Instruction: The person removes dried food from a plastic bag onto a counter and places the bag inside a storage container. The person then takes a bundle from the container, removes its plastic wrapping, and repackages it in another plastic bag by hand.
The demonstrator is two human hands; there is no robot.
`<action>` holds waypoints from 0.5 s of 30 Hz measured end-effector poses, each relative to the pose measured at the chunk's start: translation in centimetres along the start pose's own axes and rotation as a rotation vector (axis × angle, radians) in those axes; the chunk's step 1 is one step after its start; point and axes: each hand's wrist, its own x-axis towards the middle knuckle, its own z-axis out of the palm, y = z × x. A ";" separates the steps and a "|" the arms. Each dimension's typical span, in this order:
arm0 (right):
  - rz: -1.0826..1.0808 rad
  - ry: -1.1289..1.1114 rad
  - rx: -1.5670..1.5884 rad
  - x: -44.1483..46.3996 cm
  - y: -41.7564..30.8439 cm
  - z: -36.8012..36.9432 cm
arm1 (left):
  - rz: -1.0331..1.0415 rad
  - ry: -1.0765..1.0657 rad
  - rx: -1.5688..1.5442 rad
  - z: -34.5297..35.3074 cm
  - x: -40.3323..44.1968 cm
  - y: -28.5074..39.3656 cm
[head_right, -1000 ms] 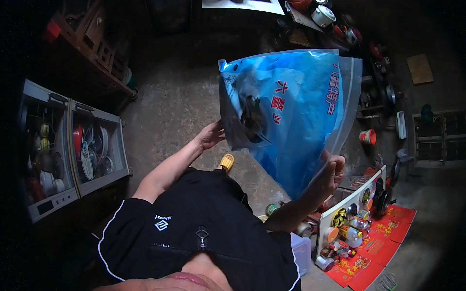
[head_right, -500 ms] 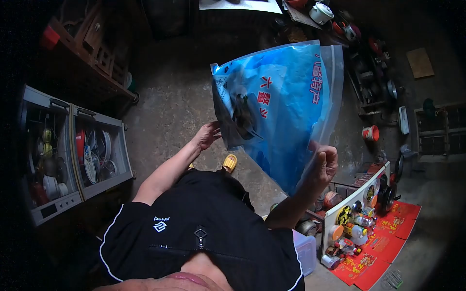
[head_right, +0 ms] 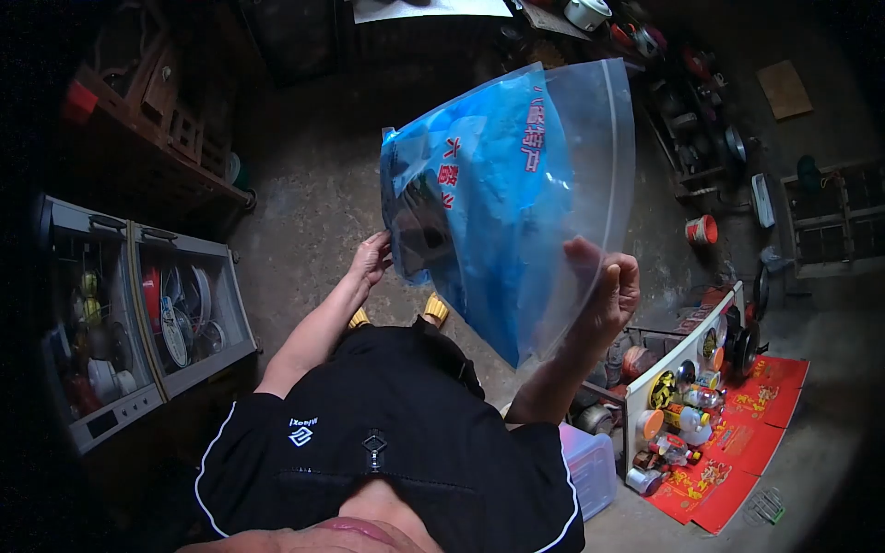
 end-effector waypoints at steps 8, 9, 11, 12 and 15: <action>-0.393 0.225 -0.951 2.6 -0.7 -11.9 | 0.125 0.219 -0.139 -11.5 2.8 1.4; -0.443 0.282 -1.029 3.3 -2.1 -11.4 | 0.137 0.270 -0.111 -13.4 2.7 1.7; -0.542 0.390 -1.188 2.9 -4.2 -8.7 | 0.126 0.379 -0.105 -17.8 2.8 2.4; -0.589 0.440 -1.265 3.0 -5.3 -7.6 | 0.157 0.427 -0.140 -20.4 3.3 2.5; -0.731 0.578 -1.482 2.3 -7.7 -3.0 | 0.206 0.567 -0.219 -24.5 2.1 4.3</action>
